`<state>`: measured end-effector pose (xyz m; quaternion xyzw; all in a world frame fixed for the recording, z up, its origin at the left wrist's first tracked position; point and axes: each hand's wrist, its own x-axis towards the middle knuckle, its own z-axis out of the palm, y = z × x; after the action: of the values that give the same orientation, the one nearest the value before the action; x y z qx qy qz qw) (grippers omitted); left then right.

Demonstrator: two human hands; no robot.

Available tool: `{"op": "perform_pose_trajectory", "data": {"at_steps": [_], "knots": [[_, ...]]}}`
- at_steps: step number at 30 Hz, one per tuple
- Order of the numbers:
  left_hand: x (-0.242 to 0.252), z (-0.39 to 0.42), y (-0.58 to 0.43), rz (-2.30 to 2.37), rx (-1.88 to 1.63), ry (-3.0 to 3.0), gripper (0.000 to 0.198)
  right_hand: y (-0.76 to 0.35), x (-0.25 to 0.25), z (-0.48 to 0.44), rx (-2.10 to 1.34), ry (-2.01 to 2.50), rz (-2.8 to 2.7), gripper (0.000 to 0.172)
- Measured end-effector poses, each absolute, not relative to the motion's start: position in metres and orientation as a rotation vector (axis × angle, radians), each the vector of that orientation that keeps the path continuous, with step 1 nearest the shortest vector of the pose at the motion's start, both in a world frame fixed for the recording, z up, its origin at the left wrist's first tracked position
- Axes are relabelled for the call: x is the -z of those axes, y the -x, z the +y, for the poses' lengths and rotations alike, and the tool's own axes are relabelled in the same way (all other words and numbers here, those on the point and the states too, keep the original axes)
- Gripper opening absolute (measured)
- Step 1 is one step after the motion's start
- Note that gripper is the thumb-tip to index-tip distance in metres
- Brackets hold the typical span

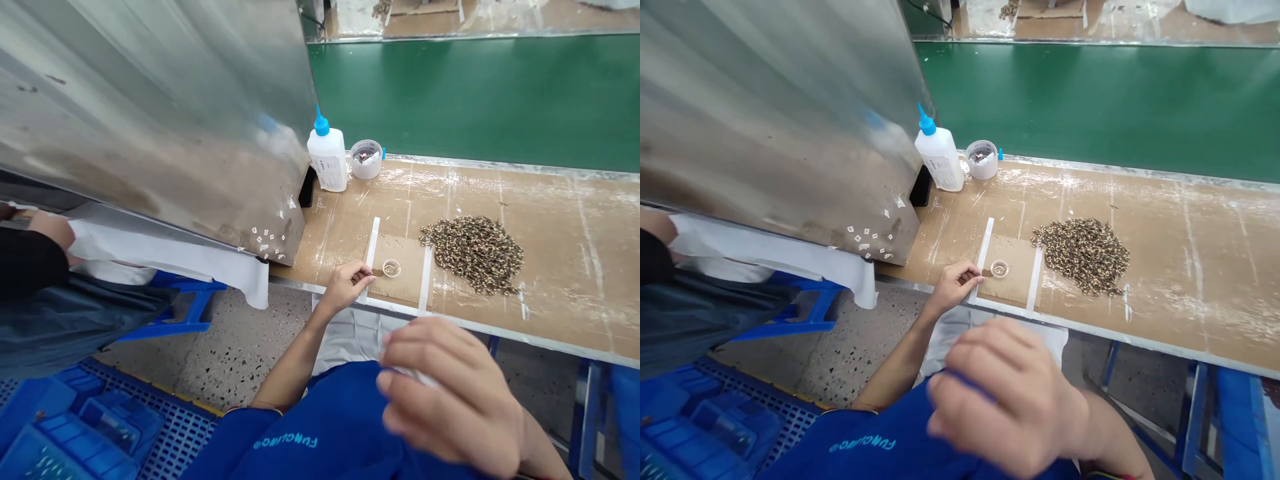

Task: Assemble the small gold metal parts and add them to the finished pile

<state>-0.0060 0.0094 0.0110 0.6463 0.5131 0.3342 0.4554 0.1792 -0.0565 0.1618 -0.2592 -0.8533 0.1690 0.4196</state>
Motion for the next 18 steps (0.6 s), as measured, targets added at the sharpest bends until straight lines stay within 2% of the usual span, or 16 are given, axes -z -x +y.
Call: {"op": "perform_pose_trajectory", "data": {"at_steps": [4, 7, 10, 18], "knots": [[-0.009, 0.007, 0.01, 1.256, -0.851, -1.617, 0.015, -0.136, -0.182, -0.07, -0.376, 0.613, -2.139, 0.02], [-0.007, 0.006, 0.012, 1.234, -0.864, -1.631, 0.017, -0.118, -0.185, -0.075, -0.365, 0.784, -2.12, 0.02], [-0.006, 0.006, 0.012, 1.217, -0.87, -1.644, 0.017, -0.113, -0.189, -0.073, -0.361, 0.686, -2.204, 0.021], [-0.009, 0.006, 0.013, 1.221, -0.847, -1.655, 0.014, -0.117, -0.187, -0.079, -0.313, 0.814, -2.236, 0.004]]}}
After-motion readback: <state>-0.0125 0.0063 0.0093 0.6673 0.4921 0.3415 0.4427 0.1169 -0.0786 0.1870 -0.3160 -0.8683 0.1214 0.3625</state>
